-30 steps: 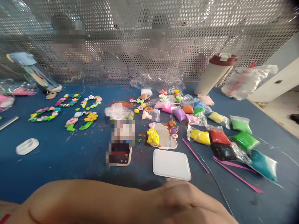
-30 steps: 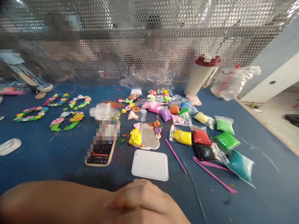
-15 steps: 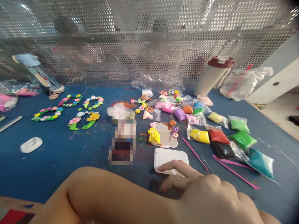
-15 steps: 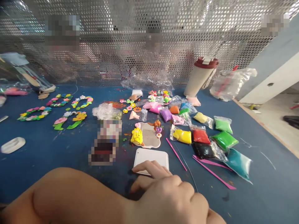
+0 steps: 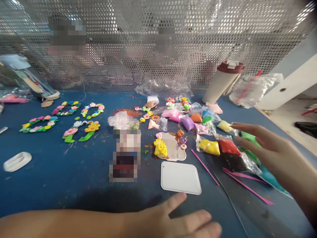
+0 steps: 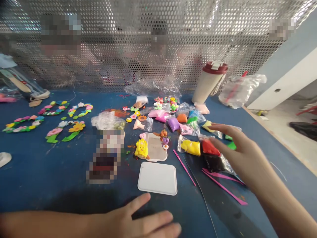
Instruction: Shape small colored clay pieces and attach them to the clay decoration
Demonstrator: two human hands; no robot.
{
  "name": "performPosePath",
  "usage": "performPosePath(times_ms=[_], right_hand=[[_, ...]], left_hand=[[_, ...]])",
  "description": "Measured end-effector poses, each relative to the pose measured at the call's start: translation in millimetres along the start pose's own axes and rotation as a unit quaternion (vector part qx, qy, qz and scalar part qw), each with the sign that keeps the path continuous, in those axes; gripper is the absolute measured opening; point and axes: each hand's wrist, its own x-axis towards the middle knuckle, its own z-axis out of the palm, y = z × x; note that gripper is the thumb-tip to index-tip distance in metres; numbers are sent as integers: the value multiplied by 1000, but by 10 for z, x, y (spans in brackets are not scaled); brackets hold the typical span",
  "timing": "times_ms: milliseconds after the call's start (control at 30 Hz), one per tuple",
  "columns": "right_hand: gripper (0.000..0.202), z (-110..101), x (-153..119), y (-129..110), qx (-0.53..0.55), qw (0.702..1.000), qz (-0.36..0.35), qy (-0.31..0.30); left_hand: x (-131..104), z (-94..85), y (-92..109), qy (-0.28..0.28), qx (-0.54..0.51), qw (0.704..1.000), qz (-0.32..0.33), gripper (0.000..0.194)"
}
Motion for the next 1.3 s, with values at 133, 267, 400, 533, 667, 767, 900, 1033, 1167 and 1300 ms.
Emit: performPosePath(times_ms=[133,267,400,533,667,767,900,1033,1167,1300], right_hand=[[58,360,128,275,-133,979,-123,-94],[46,534,131,342,-110,961,-164,-191],[35,425,164,263,-99,972,-124,-174],[31,378,312,178,-130,983,-82,-100],[34,511,506,100,-124,981,-88,-122],[25,594,623,54,-124,981,-66,-132],[13,586,692,13,-114,984,-37,-132],[12,499,659,-15,-83,992,-17,-96],[24,398,598,10,-87,996,-1,-22],[34,387,579,113,-90,995,-22,-35]], left_hand=[[-122,268,8,88,-33,994,-60,16],[-135,345,-30,106,-113,984,-87,13],[-159,314,-105,37,-198,975,-97,15],[-176,312,-142,18,-244,965,-97,15],[-174,316,-134,8,-272,954,-122,16],[-172,324,-125,16,-272,955,-118,15],[-180,340,-124,45,-271,955,-108,16],[-202,347,-123,34,-274,954,-114,14],[-214,341,-126,0,-277,955,-107,10],[-204,328,-135,-30,-279,955,-99,9]])
